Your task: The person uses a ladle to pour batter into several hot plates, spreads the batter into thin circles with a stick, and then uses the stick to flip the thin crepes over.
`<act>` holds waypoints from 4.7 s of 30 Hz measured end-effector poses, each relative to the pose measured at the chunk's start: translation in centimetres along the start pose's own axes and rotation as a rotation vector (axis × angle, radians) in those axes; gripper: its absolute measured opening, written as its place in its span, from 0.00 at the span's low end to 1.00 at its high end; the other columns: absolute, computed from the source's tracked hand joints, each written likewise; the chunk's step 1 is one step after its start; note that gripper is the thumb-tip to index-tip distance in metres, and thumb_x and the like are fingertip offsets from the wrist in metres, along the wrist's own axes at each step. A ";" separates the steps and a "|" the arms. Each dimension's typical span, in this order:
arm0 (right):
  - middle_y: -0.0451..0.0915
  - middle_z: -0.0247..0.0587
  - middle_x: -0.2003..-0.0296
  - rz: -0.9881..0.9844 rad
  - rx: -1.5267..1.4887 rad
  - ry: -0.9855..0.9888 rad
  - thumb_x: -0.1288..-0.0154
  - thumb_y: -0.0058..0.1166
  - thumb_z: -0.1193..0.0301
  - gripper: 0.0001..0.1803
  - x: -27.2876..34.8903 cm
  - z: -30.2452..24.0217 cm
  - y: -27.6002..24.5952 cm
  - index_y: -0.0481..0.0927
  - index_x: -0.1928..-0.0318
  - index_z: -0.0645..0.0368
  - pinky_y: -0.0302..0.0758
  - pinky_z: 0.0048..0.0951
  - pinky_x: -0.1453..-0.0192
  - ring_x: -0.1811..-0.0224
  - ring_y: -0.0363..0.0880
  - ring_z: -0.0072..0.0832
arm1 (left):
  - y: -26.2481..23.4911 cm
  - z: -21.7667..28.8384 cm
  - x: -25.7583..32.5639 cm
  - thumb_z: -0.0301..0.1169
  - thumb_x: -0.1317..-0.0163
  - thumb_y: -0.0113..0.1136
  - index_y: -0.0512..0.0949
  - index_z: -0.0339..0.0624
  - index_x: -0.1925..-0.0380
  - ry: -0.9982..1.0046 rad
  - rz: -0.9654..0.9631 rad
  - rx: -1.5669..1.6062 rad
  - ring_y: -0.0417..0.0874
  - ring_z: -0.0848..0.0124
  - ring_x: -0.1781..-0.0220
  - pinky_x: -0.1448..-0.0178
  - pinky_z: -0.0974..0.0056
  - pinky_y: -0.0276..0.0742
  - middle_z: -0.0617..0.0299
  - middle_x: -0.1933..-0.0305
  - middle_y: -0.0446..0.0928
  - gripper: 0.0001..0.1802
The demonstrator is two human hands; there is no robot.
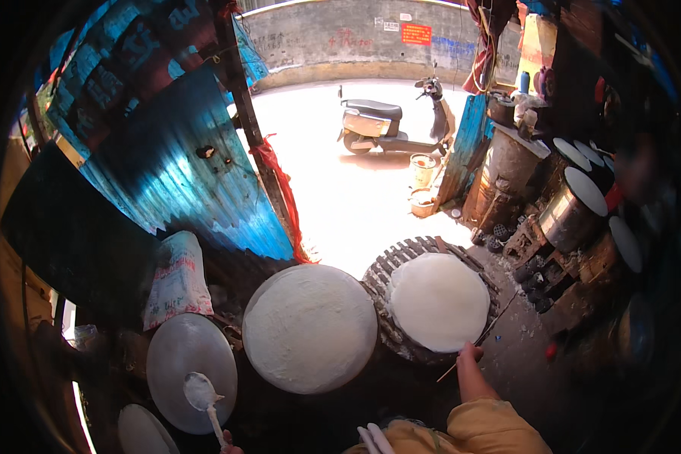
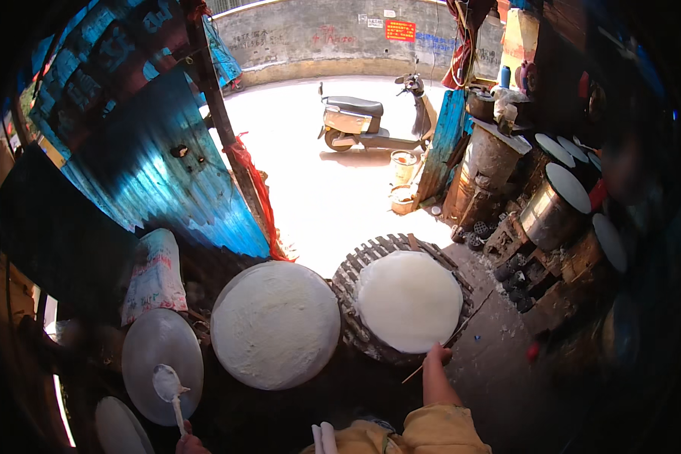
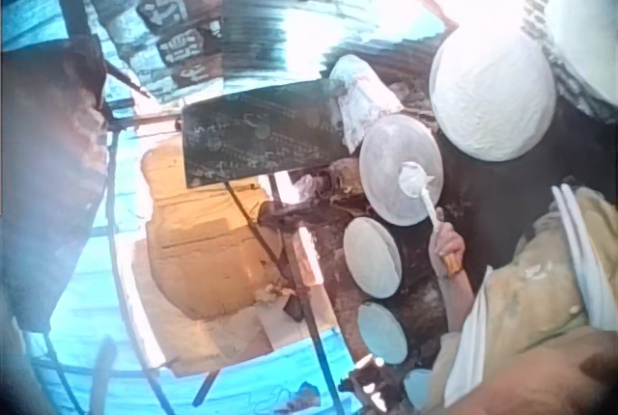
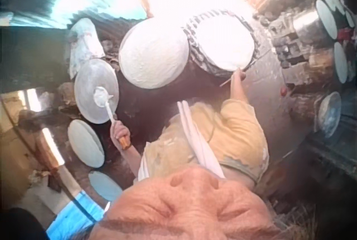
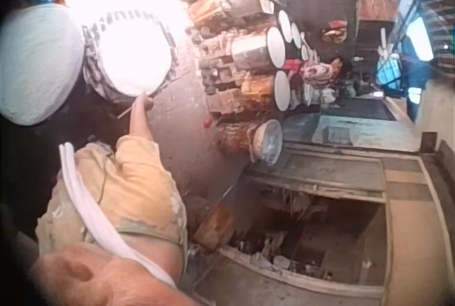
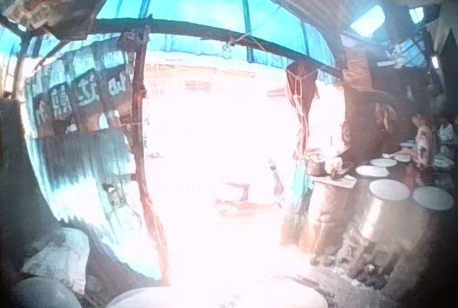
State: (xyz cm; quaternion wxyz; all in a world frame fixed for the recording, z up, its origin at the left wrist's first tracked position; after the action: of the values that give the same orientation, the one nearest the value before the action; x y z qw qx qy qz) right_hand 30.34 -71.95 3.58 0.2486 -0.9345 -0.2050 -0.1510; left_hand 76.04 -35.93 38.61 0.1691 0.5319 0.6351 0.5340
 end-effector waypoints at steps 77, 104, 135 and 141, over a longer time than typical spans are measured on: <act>0.70 0.26 0.83 -2.266 0.929 -0.531 0.50 0.60 0.68 0.15 68.9 -4.4 11.7 0.81 0.59 0.55 0.56 0.19 0.86 0.86 0.62 0.14 | 2.2 13.7 9.8 0.26 0.33 0.40 0.51 0.53 0.35 0.751 0.199 -0.510 0.60 0.85 0.85 0.84 0.81 0.60 0.64 0.73 0.64 0.27; 0.68 0.25 0.86 -2.442 1.453 -0.772 0.46 0.58 0.65 0.15 72.2 -4.2 9.2 0.79 0.57 0.54 0.55 0.17 0.87 0.89 0.60 0.13 | 4.5 12.9 8.4 0.18 0.44 0.50 0.60 0.53 0.40 0.780 0.296 -0.757 0.58 0.83 0.88 0.88 0.80 0.55 0.68 0.77 0.62 0.31; 0.64 0.20 0.84 -2.572 1.157 -0.122 0.39 0.52 0.64 0.18 63.0 -0.2 -0.6 0.74 0.47 0.45 0.51 0.15 0.87 0.89 0.55 0.11 | -2.0 10.8 14.0 0.21 0.42 0.46 0.59 0.51 0.39 0.762 0.211 -0.608 0.58 0.83 0.85 0.85 0.80 0.57 0.66 0.74 0.62 0.28; 0.55 0.23 0.86 -2.334 0.828 0.171 0.32 0.40 0.62 0.10 70.1 13.0 -17.0 0.68 0.53 0.43 0.52 0.17 0.88 0.90 0.52 0.14 | -4.2 9.8 18.1 0.23 0.40 0.49 0.58 0.51 0.38 0.735 0.172 -0.649 0.58 0.84 0.85 0.86 0.81 0.56 0.68 0.73 0.61 0.29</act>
State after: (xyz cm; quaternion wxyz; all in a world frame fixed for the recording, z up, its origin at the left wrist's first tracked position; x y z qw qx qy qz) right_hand 85.95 -30.03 26.56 0.2545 -0.0320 -0.9291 -0.2664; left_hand 74.84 -14.98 37.71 0.0462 0.2787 0.4076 0.8684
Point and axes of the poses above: each hand's wrist, its own x-axis away from the middle knuckle, its own y-axis out of the palm, z = x × y, the point moved 1 cm from there along -x, towards the middle knuckle
